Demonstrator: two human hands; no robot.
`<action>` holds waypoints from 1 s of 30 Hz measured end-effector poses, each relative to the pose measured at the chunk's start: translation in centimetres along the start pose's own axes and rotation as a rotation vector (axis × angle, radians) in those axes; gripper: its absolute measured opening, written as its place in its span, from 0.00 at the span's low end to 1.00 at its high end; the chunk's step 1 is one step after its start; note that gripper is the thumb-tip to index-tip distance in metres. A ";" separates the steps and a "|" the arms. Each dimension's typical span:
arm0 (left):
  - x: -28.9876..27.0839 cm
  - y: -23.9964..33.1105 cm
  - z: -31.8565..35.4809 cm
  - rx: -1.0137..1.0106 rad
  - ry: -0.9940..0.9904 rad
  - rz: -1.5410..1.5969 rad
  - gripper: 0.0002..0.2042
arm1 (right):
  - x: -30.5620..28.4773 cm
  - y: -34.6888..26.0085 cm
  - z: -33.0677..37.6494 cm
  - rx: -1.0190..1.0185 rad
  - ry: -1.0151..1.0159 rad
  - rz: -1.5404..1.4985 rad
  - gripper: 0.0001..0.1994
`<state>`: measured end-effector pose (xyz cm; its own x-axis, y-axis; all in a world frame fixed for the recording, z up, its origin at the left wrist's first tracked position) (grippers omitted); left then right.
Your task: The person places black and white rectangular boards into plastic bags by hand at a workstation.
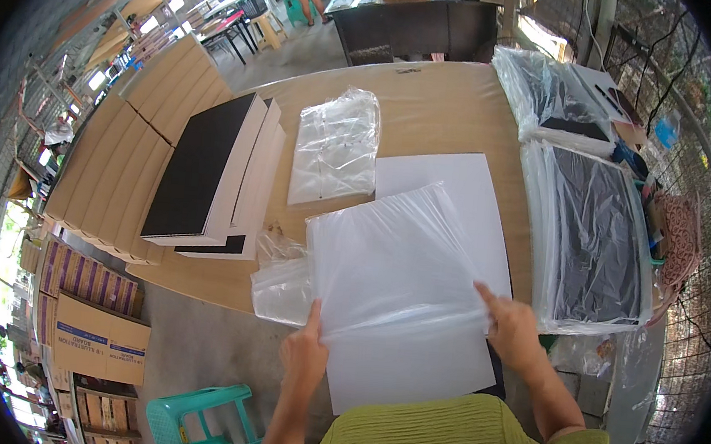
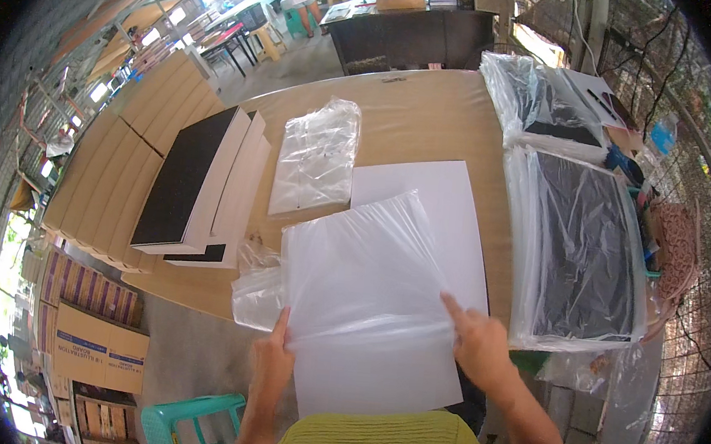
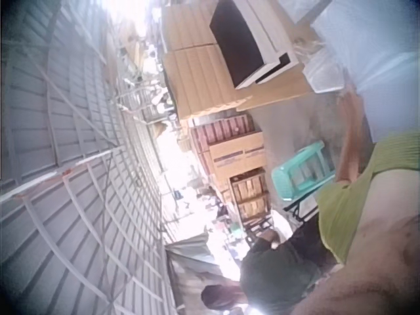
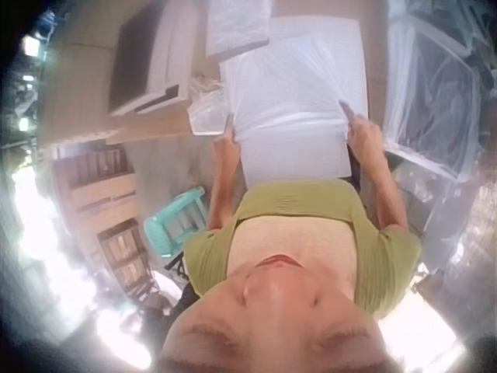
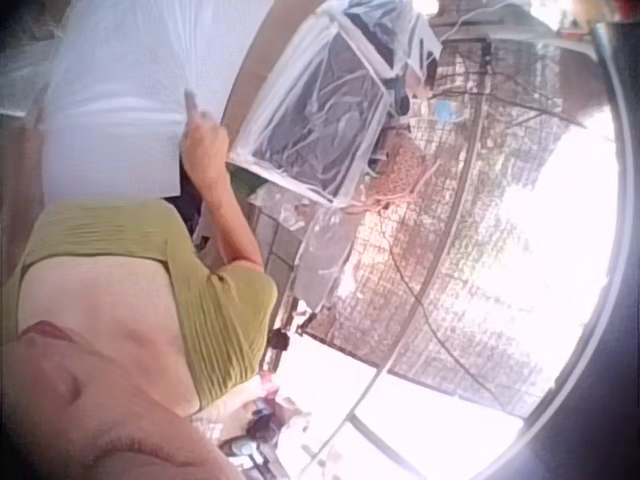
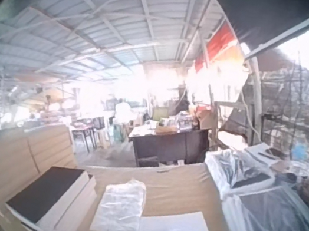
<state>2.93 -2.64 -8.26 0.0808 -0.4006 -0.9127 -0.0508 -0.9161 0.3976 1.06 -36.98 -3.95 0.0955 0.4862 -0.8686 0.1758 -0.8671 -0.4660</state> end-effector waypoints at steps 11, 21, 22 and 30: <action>-1.7 1.0 8.6 -0.068 -0.205 0.136 0.35 | 0.0 -1.2 8.6 0.113 -0.136 -0.297 0.32; 1.9 3.8 9.1 0.203 -0.347 0.433 0.29 | -3.4 1.3 8.7 0.367 0.122 -0.726 0.27; 2.0 6.1 7.8 0.356 -0.299 0.435 0.31 | -4.8 2.6 8.6 0.280 0.235 -0.612 0.25; 6.9 26.0 1.6 1.029 -0.134 0.594 0.30 | -16.7 14.8 16.3 0.412 0.923 -0.267 0.17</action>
<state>0.61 -29.23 -4.39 -0.3267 -0.6969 -0.6385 -0.8231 -0.1223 0.5546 -13.92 -59.71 0.92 0.8442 0.4110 -0.3441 -0.0296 -0.6052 -0.7955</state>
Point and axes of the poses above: each hand's wrist, its own z-axis away from the middle knuckle, its own x-axis out of the palm, y = z × x, the point moved 8 cm from there along -z, towards the middle knuckle, and after that the axes turned 3 degrees about z, right-handed, at the moved point
